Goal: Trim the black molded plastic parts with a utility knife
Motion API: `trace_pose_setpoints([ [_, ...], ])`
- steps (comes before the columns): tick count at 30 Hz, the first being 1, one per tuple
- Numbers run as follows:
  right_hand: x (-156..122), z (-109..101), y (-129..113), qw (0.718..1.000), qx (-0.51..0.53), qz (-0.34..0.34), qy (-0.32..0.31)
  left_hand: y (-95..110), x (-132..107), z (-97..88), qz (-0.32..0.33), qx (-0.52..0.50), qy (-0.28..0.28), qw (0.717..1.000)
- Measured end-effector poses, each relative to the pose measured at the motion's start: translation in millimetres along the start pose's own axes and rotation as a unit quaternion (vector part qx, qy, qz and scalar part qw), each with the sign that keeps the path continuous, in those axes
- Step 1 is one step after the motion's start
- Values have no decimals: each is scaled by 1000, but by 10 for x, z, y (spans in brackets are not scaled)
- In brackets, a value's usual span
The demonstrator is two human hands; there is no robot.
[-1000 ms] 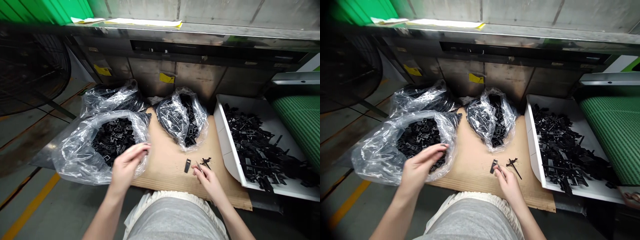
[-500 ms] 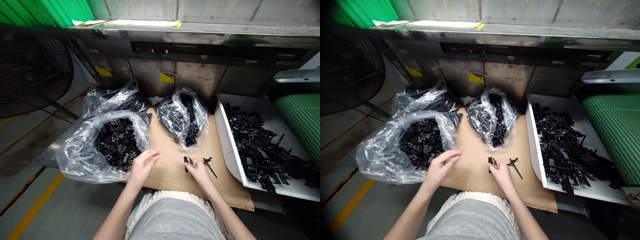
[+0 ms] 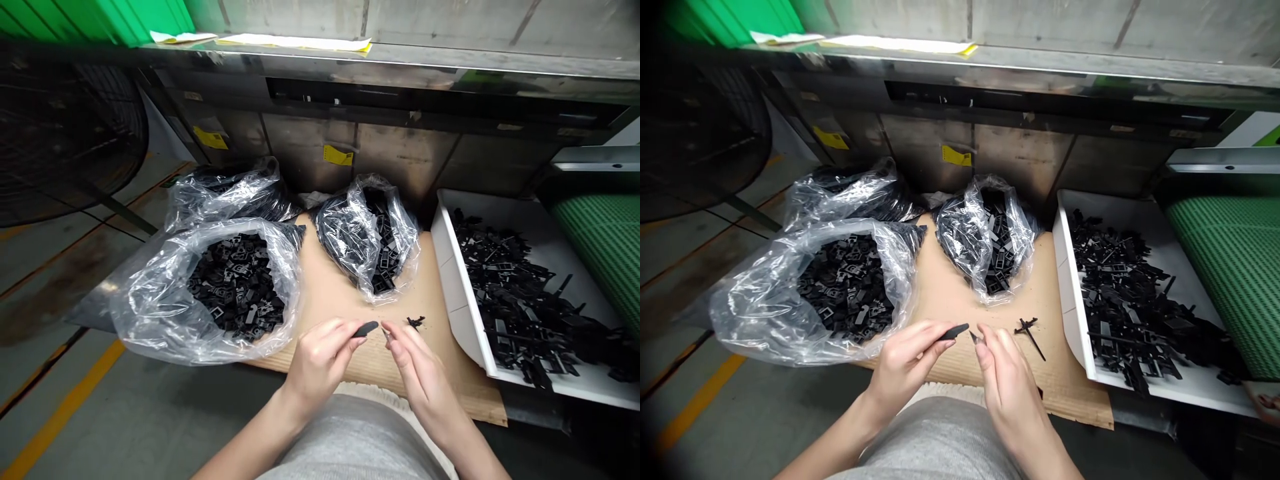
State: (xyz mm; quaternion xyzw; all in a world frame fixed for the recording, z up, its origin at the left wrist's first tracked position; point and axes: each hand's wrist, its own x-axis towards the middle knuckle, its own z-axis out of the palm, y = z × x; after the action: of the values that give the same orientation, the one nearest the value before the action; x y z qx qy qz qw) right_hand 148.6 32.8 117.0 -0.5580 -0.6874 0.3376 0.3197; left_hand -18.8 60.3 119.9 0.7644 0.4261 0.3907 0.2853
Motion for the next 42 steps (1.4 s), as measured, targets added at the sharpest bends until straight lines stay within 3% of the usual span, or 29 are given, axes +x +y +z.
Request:
trace_pose_setpoints([
  [6,-3,27,-91,973,-154,-120,120,59,-16,-6,56,76,27,995],
  [17,18,20,-82,967,-176,-127,133,66,9,12,76,104,21,991],
  [21,39,34,-82,970,-170,-112,134,76,1,30,91,96,39,990],
  [28,135,-176,212,969,-160,1,187,109,-44,-17,103,66,64,990],
  [31,135,-200,223,980,-113,4,161,109,-15,-31,53,29,44,997],
  [34,118,-140,162,991,-69,1,112,136,39,-57,-78,-72,-19,994],
  [36,106,-101,134,995,-48,-2,83,168,69,-81,-181,-170,-44,968],
  [39,86,-79,138,998,-27,-6,58,218,86,-109,-266,-284,-11,921],
  [42,59,-72,179,999,3,3,45,258,77,-120,-277,-322,22,905],
])
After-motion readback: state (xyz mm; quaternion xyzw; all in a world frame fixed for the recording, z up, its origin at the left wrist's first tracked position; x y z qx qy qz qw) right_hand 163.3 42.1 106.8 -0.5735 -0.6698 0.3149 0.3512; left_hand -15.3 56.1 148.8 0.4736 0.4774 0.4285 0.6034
